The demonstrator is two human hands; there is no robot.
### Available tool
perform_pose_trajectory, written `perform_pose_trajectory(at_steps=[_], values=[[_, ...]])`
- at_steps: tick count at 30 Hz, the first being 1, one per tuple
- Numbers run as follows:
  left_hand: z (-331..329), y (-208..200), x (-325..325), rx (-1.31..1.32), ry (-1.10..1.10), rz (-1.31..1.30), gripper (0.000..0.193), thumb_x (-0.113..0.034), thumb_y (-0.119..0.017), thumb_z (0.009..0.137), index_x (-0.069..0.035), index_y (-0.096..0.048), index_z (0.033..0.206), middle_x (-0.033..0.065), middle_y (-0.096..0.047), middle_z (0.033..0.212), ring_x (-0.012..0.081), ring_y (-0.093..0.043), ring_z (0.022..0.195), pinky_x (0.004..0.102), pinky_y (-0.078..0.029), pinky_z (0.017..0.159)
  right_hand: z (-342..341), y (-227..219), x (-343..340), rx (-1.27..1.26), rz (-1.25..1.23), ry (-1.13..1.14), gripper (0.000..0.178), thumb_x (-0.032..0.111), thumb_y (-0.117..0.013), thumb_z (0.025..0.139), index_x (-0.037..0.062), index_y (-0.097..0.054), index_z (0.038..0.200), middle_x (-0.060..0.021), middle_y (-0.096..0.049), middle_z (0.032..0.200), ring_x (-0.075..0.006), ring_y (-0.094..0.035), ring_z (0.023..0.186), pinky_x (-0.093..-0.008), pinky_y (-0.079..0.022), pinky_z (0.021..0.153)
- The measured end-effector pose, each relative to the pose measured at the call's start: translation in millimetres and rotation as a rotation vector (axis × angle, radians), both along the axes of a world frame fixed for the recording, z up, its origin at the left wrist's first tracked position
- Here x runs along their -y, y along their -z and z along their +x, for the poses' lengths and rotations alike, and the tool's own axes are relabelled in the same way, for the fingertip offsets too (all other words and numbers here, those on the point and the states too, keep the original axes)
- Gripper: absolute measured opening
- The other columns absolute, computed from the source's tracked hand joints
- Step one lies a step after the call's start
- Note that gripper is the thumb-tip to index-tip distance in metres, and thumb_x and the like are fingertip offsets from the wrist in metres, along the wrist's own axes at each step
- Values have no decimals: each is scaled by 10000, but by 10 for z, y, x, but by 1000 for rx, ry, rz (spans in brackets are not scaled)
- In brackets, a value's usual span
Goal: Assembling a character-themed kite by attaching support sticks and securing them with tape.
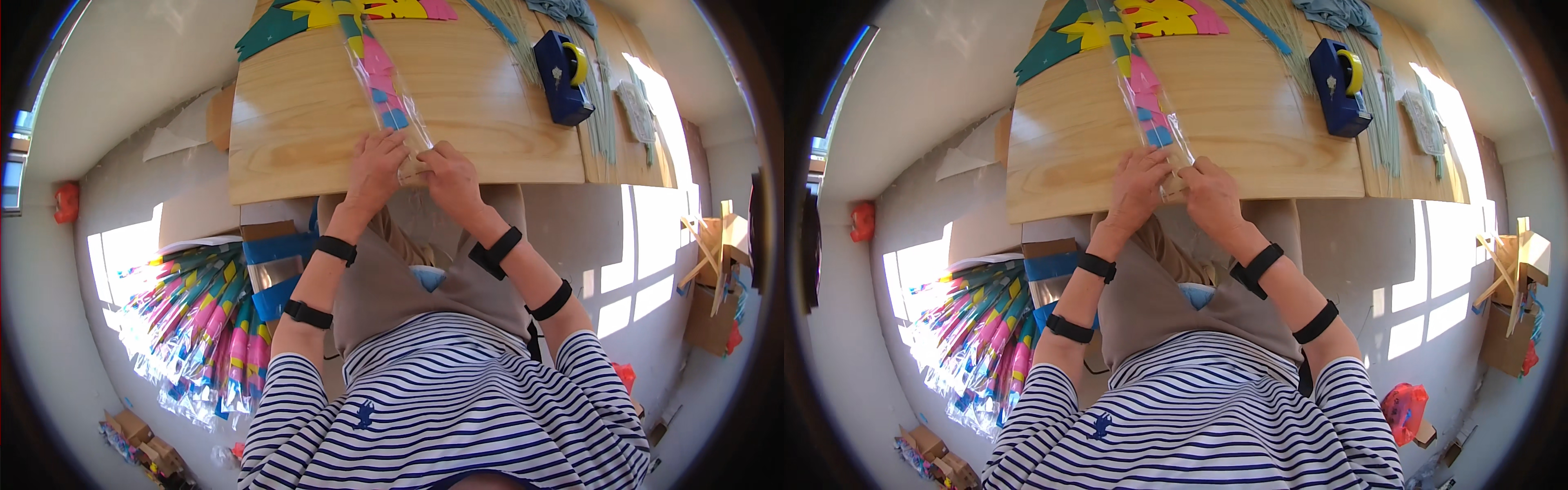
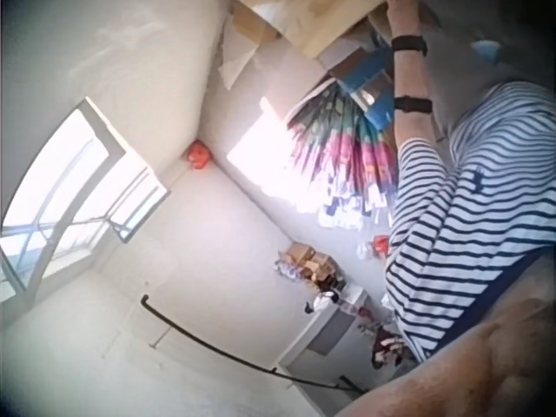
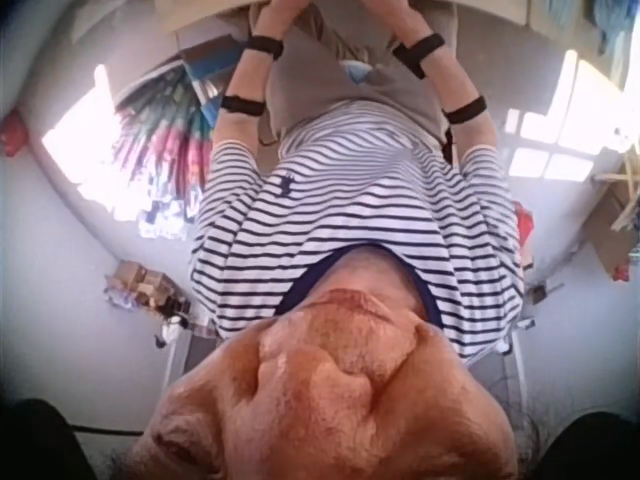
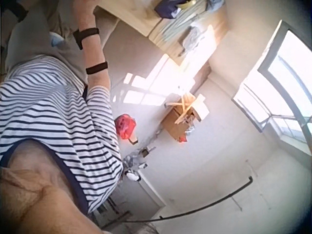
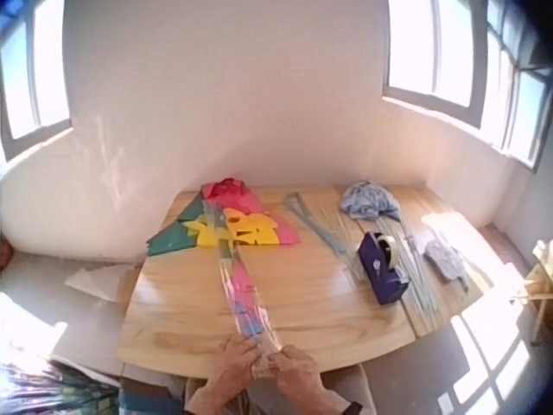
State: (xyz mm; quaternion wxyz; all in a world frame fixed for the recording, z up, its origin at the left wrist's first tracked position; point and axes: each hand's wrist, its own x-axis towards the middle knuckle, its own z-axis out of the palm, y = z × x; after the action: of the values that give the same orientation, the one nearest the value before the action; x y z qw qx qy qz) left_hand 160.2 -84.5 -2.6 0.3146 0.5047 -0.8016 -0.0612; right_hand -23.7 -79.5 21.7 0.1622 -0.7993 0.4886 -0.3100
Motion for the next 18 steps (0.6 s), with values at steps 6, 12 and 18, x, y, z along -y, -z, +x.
perform_pose_trajectory(at_steps=[6,12,18], values=[[20,25,-54,-50,-9,105,215,-46,-626,858,-87,-688,1059,40,-635,1241,248,-544,1239,534,-342,1085,-25,131,71,-41,34,-167,111,15,-624,770,62,-644,868,-127,-603,891,-353,-616,853,-461,-486,724],[55,47,-52,-90,-13,137,204,-68,-621,880,-106,-704,1062,41,-640,1251,249,-554,1234,549,-336,1088,-21,111,185,-191,126,-220,61,25,-638,772,70,-650,812,-143,-642,851,-380,-630,786,-457,-486,690],[67,39,-58,-124,1,182,250,-55,-582,889,-105,-697,1106,49,-636,1290,257,-532,1276,553,-308,1114,62,175,179,-128,142,-153,49,65,-637,769,90,-642,810,-126,-626,855,-363,-636,784,-473,-490,699]])
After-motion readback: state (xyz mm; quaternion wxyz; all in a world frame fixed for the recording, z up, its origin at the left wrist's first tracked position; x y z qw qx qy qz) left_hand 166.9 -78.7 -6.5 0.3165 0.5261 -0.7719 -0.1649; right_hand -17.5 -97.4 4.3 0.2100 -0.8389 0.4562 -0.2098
